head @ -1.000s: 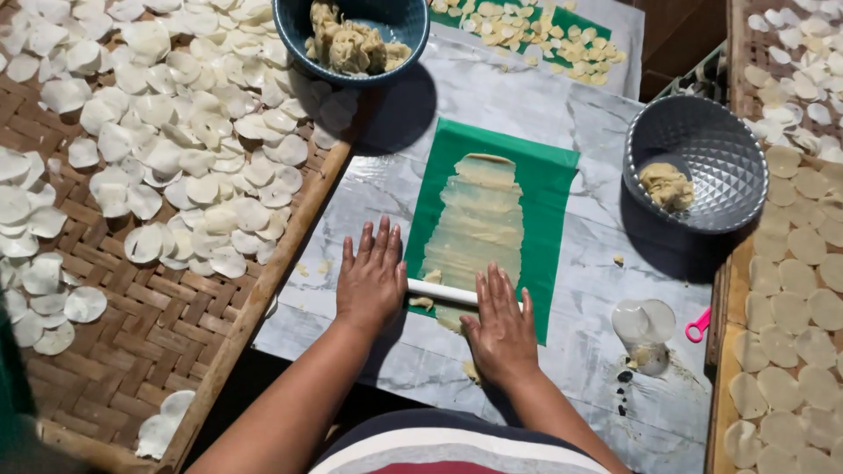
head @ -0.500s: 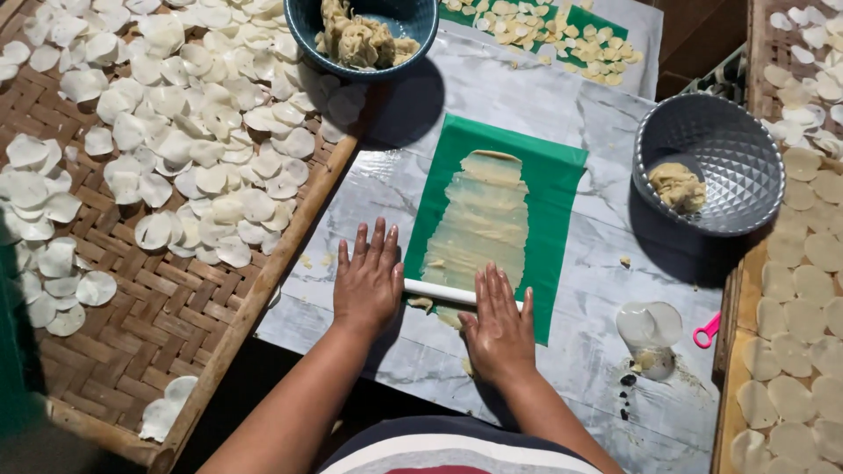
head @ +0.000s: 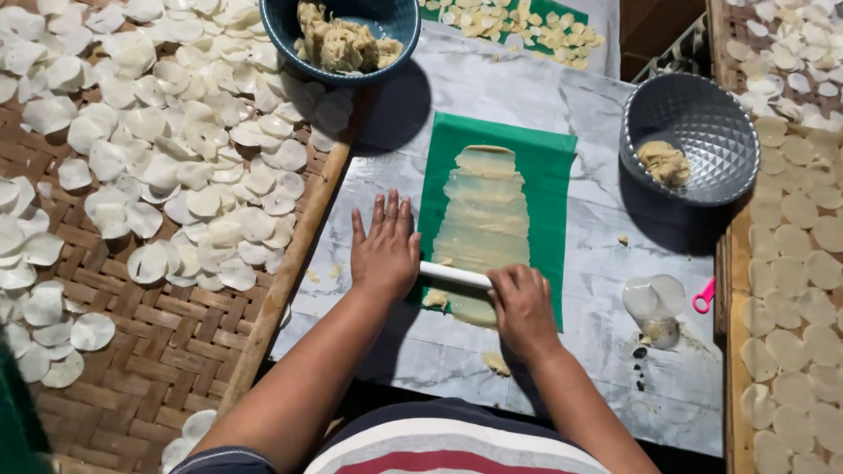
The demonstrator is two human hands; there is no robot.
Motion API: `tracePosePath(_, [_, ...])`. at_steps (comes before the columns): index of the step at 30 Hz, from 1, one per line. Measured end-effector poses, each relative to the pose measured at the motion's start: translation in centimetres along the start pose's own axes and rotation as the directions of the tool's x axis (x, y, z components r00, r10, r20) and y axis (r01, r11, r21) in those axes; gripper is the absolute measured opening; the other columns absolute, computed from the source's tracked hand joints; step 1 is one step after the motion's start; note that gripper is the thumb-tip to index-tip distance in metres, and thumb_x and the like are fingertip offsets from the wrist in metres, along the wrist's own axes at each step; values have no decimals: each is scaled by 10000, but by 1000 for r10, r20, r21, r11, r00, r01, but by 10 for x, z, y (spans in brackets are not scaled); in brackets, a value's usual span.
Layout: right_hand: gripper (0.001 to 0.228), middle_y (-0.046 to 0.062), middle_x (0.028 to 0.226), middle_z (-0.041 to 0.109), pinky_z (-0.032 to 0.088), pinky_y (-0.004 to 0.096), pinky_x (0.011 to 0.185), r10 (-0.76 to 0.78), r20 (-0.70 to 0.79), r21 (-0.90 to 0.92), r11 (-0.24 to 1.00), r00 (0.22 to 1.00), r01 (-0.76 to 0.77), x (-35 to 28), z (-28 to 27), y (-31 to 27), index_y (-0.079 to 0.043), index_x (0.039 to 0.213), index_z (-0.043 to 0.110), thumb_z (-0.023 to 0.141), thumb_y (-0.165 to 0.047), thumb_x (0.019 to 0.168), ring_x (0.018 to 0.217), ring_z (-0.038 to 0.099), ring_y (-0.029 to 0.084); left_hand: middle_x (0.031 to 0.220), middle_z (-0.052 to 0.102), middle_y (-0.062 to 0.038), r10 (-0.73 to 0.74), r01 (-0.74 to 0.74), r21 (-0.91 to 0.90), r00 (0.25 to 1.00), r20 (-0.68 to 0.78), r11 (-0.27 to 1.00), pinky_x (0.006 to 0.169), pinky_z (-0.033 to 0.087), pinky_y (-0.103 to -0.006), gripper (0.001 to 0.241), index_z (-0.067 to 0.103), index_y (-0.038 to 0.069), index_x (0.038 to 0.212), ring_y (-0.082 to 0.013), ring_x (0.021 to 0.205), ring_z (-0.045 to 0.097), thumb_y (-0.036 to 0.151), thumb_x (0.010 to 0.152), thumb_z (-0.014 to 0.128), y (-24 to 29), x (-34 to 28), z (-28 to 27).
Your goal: Rolling out dough on a mat using a small rolling pin to flatten it
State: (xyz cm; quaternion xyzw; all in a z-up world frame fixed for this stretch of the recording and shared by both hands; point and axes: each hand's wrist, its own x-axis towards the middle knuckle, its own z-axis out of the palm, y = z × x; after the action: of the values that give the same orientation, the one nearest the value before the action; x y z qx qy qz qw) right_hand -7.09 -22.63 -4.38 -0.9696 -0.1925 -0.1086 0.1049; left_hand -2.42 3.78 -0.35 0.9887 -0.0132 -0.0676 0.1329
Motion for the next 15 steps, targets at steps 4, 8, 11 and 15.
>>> tracePosePath(4, [364,-14,1052,516,450,400,826,-22,-26,-2,1000,999,21,17,3,2,-304,1250,640,673,-312,888,1014,555,249,1733,86,-93,99,-99,15,994,-50,995,1257,-80,-582,654,150,146,1653,-297,1595,32,420,1067,241,-9,30,7])
tracePosePath(8, [474,-2,1049,528,464,407,812,-10,-63,38,999,998,12,18,16,1,-311,1348,649,704,-303,877,994,562,261,1724,153,-100,173,-172,10,981,-93,985,1270,-41,-553,640,216,133,1643,-292,1593,90,361,1049,283,-18,42,21])
tracePosePath(11, [408,35,1144,558,479,435,869,29,-72,92,996,997,-23,15,17,-2,-291,1324,687,679,-348,921,1065,586,292,1732,105,-101,196,-197,-6,976,-93,980,1272,-42,-547,654,178,132,1651,-296,1594,66,365,1050,282,-20,34,21])
tracePosePath(15, [381,77,1476,527,360,538,1128,186,-28,86,979,982,-183,42,-2,-11,-238,1324,693,478,-434,1078,1360,508,318,1739,4,-90,206,-206,16,976,-73,978,1267,-81,-548,685,99,144,1662,-282,1597,-15,374,1042,282,-20,36,17])
